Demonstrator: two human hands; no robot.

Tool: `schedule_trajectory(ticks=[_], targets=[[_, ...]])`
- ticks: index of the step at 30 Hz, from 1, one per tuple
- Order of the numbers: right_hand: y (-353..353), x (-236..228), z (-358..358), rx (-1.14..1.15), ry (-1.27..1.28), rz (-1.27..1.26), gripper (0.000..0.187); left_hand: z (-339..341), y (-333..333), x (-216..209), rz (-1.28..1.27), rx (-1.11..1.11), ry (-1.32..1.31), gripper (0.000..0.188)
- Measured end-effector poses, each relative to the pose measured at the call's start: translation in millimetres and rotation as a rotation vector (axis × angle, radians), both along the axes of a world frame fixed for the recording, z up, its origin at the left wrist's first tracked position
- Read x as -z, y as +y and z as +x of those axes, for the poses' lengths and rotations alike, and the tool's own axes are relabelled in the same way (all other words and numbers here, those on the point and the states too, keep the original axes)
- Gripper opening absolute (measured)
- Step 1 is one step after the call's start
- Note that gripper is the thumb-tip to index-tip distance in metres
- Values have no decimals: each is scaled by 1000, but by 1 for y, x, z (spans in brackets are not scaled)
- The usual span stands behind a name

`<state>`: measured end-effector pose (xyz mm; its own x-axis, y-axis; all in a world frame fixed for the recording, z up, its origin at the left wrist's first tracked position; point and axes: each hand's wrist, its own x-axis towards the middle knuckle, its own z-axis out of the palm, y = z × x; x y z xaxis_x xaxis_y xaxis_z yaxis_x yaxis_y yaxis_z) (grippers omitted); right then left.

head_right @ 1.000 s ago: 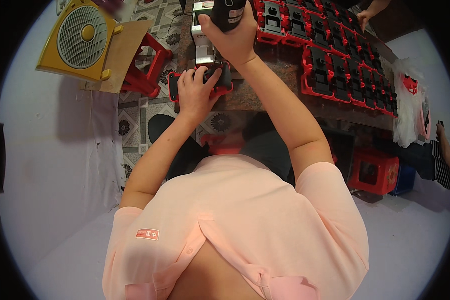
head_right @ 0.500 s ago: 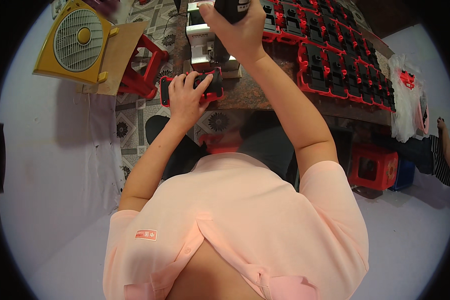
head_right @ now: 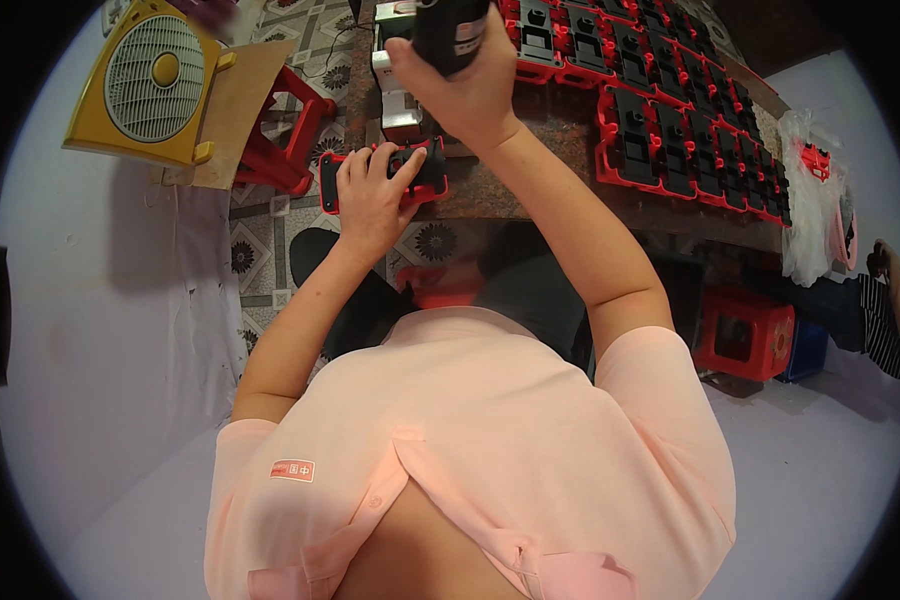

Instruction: The recorder uses an electric screwdriver to secure components inside red and black plastic housings, then organizes them on a table.

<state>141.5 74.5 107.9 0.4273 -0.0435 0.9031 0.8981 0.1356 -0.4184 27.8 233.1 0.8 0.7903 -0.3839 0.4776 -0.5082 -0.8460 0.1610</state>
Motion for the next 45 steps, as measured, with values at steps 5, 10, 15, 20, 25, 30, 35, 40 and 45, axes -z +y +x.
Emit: schedule_trajectory(ticks=[5,10,15,20,25,30,35,40,45], targets=[[13,-15,-27,83,195,-80,28,1,2,2,2,-1,-9,73],[14,-24,-33,30,215,-129,33,1,-1,-2,-9,-5,2,77],[16,-32,-21,-91,361,-101,26,-2,0,-1,-22,-2,9,75],[15,-10,-4,88,201,-60,20,-5,-1,-2,-10,-26,8,71],[14,-13,3,157,192,-124,24,-13,5,-1,1,-52,-7,78],[-2,-12,6,-265,235,76,15,-10,3,-2,18,-142,-25,72],[-7,-14,-43,-109,418,-41,17,-6,1,-1,46,-144,-21,73],[-1,-12,-51,-125,376,35,25,-2,0,3,31,-138,-22,75],[-1,-3,-53,-113,362,-17,31,-2,-2,-2,48,-144,8,73]])
